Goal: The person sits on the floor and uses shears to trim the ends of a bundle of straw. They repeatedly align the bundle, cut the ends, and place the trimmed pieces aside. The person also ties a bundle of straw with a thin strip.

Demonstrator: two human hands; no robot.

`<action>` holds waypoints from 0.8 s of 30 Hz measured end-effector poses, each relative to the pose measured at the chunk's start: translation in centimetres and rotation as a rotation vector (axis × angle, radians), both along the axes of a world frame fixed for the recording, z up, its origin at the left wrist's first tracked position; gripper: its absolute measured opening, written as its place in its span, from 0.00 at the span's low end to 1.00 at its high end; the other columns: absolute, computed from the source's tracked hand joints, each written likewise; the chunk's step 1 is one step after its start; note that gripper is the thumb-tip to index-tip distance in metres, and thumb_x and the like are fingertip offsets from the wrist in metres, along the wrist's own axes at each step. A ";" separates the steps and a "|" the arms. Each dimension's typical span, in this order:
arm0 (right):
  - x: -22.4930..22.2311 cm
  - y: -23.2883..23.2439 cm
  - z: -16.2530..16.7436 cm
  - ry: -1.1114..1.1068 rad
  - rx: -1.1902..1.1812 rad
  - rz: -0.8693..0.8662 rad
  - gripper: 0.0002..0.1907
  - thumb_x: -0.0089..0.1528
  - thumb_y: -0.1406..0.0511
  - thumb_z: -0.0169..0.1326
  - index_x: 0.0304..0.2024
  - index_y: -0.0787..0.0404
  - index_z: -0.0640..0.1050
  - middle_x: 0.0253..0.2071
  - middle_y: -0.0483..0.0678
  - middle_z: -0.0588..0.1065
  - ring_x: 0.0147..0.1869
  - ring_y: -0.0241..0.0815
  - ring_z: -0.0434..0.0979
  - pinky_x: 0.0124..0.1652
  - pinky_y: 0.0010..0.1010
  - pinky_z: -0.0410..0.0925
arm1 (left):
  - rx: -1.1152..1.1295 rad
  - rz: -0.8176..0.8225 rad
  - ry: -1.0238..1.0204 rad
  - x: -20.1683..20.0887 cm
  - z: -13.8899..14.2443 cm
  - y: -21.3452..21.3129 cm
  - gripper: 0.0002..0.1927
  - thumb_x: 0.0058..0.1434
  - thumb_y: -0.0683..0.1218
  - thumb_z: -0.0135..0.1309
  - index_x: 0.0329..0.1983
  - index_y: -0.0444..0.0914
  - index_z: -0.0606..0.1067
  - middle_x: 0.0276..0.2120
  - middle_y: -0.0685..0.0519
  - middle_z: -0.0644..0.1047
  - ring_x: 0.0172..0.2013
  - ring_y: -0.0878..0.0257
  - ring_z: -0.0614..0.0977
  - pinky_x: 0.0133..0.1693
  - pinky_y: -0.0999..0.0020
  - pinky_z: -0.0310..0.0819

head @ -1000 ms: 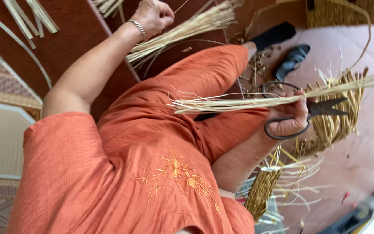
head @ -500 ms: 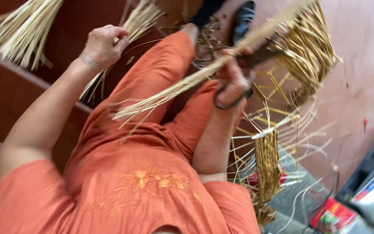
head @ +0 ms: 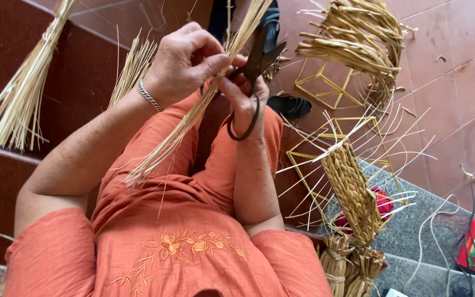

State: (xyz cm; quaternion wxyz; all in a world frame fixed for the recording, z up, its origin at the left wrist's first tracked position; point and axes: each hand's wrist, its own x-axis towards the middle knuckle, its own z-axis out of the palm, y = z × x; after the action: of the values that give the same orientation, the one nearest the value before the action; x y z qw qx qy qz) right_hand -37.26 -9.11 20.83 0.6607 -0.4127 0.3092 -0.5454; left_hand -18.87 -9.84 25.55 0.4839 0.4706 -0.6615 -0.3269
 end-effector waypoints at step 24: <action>-0.6 0.8 -0.7 0.037 -0.226 -0.246 0.21 0.66 0.78 0.59 0.60 0.62 0.74 0.45 0.48 0.79 0.45 0.36 0.78 0.47 0.26 0.74 | 0.451 -0.072 0.699 -2.8 -3.8 4.8 0.04 0.73 0.40 0.52 0.45 0.33 0.74 0.31 0.55 0.78 0.28 0.72 0.78 0.30 0.77 0.76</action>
State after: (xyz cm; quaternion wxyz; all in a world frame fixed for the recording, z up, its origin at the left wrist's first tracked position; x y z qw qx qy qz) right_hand -37.87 -8.30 20.14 0.5325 -0.4534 0.3062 -0.6458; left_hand -21.69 -5.03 21.75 0.5523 0.4022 -0.3853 -0.6203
